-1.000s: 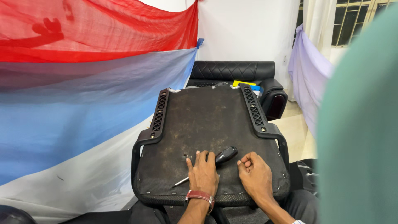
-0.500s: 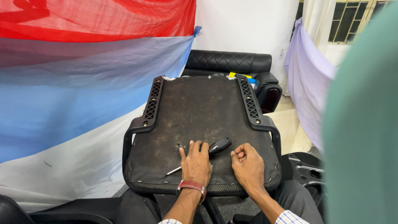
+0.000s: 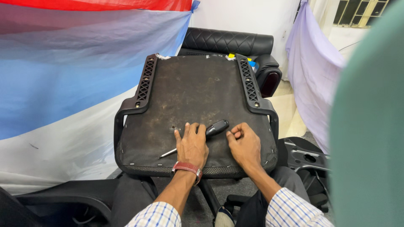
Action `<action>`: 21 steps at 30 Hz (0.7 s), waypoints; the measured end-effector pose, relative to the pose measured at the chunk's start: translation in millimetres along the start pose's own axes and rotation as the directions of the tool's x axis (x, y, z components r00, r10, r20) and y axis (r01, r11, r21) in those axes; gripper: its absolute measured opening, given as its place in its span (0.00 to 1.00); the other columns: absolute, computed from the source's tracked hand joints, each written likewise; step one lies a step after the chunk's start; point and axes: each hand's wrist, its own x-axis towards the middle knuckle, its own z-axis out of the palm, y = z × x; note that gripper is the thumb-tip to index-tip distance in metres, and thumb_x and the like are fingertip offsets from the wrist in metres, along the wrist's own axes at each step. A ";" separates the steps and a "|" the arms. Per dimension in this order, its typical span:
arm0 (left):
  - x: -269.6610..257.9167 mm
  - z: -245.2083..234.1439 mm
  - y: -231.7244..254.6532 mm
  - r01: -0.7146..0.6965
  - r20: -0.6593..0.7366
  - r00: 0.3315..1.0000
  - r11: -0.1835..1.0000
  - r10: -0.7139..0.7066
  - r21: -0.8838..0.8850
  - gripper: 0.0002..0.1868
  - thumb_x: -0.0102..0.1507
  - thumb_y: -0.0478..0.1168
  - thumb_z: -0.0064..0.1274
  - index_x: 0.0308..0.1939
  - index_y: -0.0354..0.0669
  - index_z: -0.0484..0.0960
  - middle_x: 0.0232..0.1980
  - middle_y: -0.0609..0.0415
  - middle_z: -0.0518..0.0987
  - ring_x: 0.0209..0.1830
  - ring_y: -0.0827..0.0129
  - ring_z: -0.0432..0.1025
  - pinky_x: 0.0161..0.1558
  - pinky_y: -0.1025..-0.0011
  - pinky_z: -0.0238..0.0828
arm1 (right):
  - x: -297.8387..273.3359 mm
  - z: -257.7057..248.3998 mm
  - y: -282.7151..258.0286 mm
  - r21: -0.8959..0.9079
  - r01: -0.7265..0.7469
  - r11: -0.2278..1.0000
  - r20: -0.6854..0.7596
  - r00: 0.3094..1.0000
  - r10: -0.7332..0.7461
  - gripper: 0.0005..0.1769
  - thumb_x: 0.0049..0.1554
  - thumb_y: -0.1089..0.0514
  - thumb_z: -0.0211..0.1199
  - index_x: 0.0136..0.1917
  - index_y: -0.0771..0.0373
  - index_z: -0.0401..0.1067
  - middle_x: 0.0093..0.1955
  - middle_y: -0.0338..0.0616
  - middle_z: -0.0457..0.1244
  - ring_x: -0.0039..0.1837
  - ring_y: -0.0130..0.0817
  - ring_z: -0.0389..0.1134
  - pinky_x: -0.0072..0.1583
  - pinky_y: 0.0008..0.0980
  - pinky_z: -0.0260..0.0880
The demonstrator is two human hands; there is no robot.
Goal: The person uses a screwdriver to remove screws from the underside of an office chair seat. They loosen and remove multiple screws from the plastic frame, then place the screwdriver on the seat while handling the chair.
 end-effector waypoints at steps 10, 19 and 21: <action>48.6 17.3 8.0 -0.079 0.040 0.996 0.996 0.081 -0.050 0.23 0.57 0.30 0.53 0.56 0.44 0.74 0.60 0.47 0.74 0.71 0.42 0.60 0.67 0.30 0.47 | 58.8 10.0 21.2 0.433 -0.125 0.893 0.221 0.975 0.029 0.14 0.58 0.60 0.58 0.57 0.64 0.75 0.45 0.42 0.70 0.43 0.26 0.73 0.43 0.25 0.76; 93.6 45.7 39.9 -0.224 -0.079 0.975 0.930 0.209 -0.291 0.20 0.60 0.31 0.55 0.55 0.46 0.72 0.54 0.51 0.76 0.65 0.53 0.69 0.68 0.26 0.47 | 78.5 4.1 15.9 0.691 -0.182 0.699 0.205 0.977 0.052 0.35 0.59 0.54 0.63 0.73 0.58 0.49 0.52 0.46 0.67 0.51 0.32 0.73 0.51 0.34 0.81; 110.5 53.6 51.9 -0.216 -0.096 0.976 0.907 0.194 -0.361 0.18 0.61 0.31 0.55 0.54 0.47 0.73 0.51 0.53 0.77 0.62 0.55 0.71 0.69 0.27 0.47 | 90.0 -5.7 14.5 0.664 -0.101 0.741 0.135 0.991 0.014 0.36 0.60 0.54 0.63 0.75 0.57 0.49 0.54 0.47 0.67 0.52 0.32 0.73 0.52 0.33 0.79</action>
